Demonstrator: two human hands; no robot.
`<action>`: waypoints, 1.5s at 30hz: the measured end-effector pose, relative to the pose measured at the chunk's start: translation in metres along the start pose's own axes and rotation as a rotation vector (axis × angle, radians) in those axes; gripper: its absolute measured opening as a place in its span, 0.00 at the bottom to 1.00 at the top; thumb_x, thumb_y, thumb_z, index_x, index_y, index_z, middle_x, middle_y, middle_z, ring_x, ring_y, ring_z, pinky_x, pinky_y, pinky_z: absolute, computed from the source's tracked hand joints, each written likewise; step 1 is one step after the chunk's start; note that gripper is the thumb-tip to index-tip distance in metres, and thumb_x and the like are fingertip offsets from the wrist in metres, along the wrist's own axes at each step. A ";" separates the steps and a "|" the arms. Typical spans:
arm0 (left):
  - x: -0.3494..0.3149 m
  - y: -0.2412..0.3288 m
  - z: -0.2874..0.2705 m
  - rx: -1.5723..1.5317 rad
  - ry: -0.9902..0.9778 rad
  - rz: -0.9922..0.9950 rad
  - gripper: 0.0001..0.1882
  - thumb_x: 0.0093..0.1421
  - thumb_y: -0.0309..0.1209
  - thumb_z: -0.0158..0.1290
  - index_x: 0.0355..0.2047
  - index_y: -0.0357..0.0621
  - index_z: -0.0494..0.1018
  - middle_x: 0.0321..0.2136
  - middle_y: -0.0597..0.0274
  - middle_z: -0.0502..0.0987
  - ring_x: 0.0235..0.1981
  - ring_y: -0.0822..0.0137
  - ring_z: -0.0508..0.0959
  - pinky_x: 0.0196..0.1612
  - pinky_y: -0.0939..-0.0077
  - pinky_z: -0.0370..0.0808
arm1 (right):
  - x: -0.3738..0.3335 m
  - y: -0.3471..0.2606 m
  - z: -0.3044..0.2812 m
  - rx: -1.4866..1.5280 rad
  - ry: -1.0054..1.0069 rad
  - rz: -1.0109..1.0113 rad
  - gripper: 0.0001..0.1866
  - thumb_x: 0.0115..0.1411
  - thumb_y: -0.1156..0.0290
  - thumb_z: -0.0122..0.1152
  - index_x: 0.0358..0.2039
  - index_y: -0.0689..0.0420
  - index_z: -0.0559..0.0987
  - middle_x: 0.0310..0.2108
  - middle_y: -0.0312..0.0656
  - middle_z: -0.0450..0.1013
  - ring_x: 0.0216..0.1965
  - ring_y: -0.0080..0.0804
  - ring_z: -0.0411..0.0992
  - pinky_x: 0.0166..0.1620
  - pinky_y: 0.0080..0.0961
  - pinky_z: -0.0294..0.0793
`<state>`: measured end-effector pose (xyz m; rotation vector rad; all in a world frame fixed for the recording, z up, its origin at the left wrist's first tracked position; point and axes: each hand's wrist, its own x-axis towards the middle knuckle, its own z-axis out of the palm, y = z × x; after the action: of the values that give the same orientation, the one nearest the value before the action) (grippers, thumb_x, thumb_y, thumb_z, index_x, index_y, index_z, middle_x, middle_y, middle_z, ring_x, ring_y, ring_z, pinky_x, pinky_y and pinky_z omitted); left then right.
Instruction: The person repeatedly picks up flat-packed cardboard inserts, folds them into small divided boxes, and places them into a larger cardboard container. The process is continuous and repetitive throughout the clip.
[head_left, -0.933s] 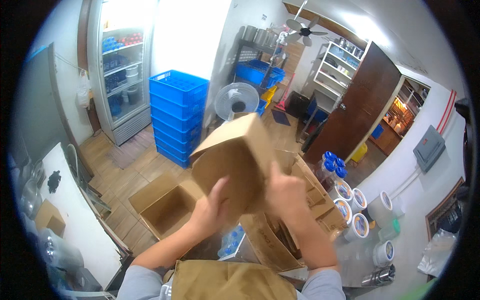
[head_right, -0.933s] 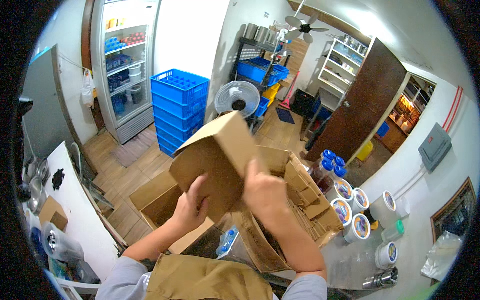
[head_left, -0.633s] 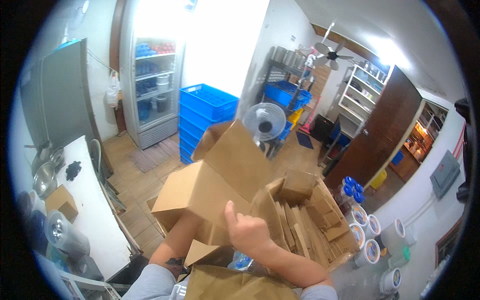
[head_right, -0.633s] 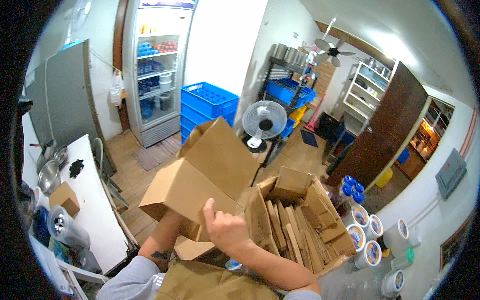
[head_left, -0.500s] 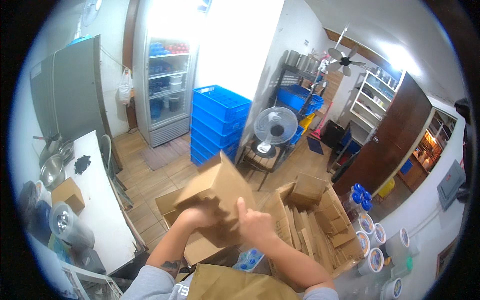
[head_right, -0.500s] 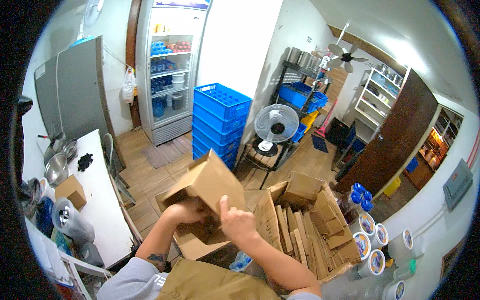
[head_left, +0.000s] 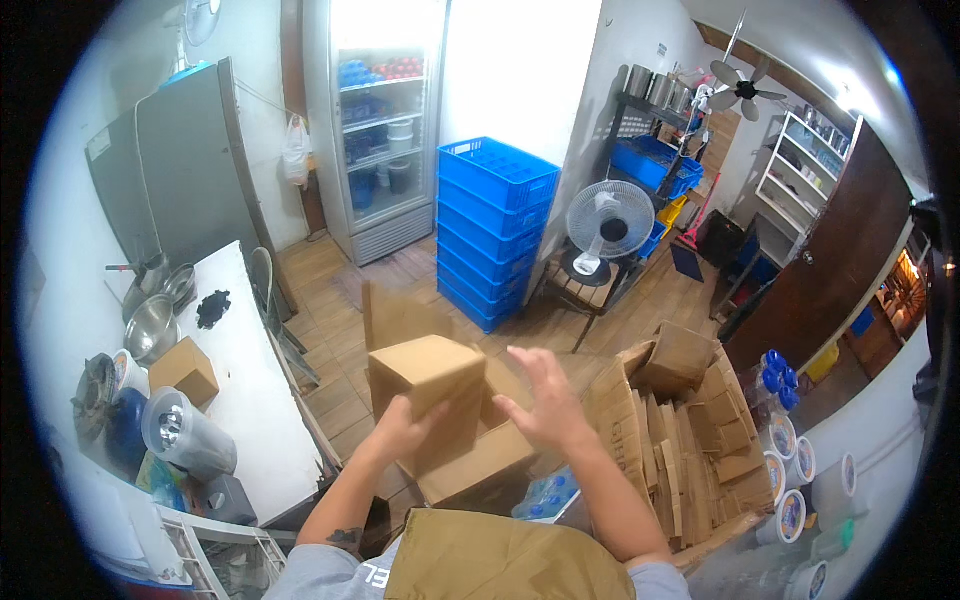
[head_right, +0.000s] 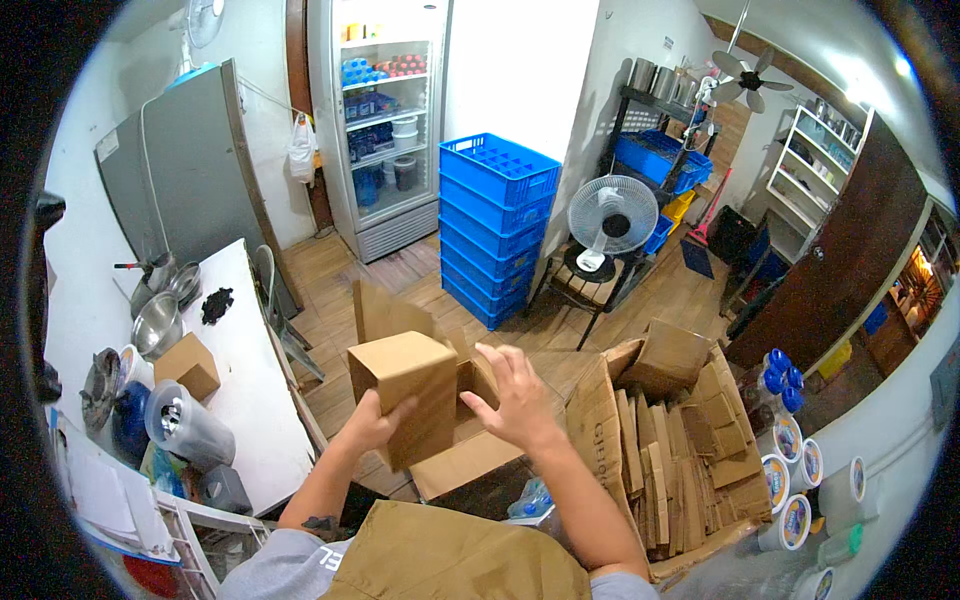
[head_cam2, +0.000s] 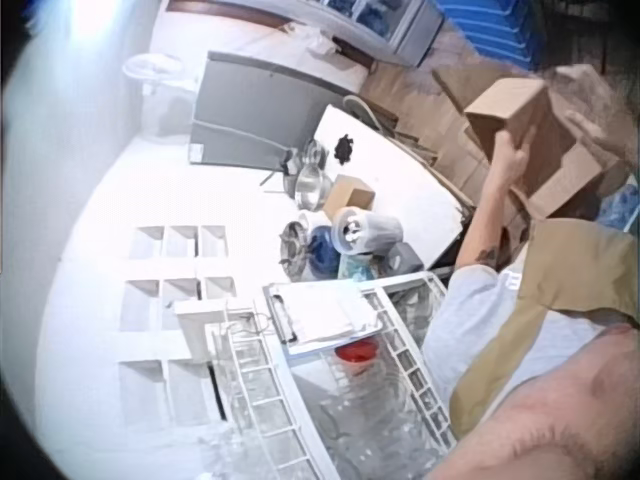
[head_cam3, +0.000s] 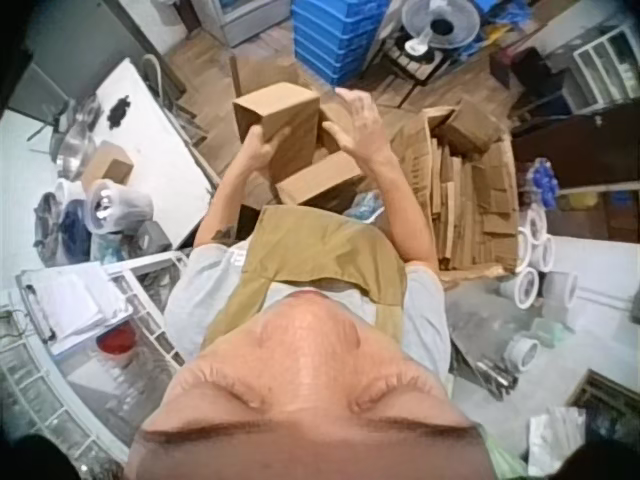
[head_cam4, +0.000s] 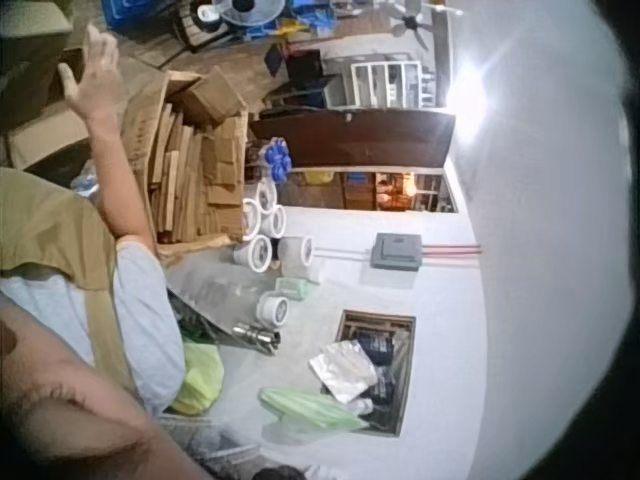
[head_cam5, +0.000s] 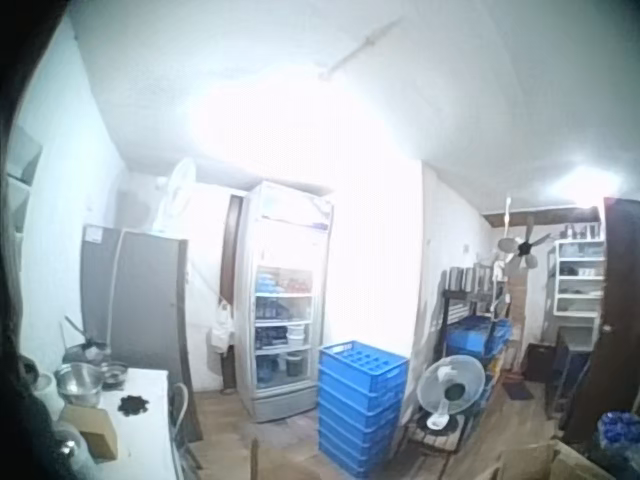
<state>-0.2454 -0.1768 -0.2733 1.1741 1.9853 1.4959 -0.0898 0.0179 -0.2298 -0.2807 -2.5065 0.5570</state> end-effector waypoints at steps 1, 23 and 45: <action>-0.005 0.002 -0.006 0.069 -0.079 0.045 0.15 0.62 0.29 0.55 0.47 0.33 0.72 0.40 0.50 0.80 0.42 0.58 0.78 0.47 0.67 0.74 | 0.007 -0.004 -0.007 -0.091 -0.015 -0.075 0.42 0.48 0.55 0.72 0.61 0.50 0.63 0.57 0.50 0.63 0.59 0.47 0.63 0.57 0.45 0.66; 0.014 0.012 -0.122 0.086 -0.293 0.663 0.43 0.36 0.45 0.73 0.53 0.51 0.68 0.60 0.40 0.64 0.68 0.43 0.53 0.66 0.43 0.42 | 0.025 -0.053 -0.015 0.395 -0.549 -0.380 0.08 0.50 0.70 0.68 0.28 0.56 0.78 0.56 0.37 0.72 0.49 0.41 0.74 0.50 0.34 0.74; 0.029 -0.094 -0.075 0.096 0.256 0.082 0.13 0.63 0.25 0.50 0.48 0.35 0.67 0.36 0.48 0.80 0.37 0.59 0.81 0.40 0.69 0.75 | 0.043 0.009 0.033 0.502 -0.067 0.056 0.18 0.50 0.63 0.73 0.35 0.59 0.76 0.30 0.44 0.76 0.34 0.41 0.76 0.39 0.34 0.72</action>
<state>-0.3526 -0.2051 -0.3284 1.1647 2.2214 1.6821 -0.1431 0.0283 -0.2392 -0.1408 -2.3278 1.2030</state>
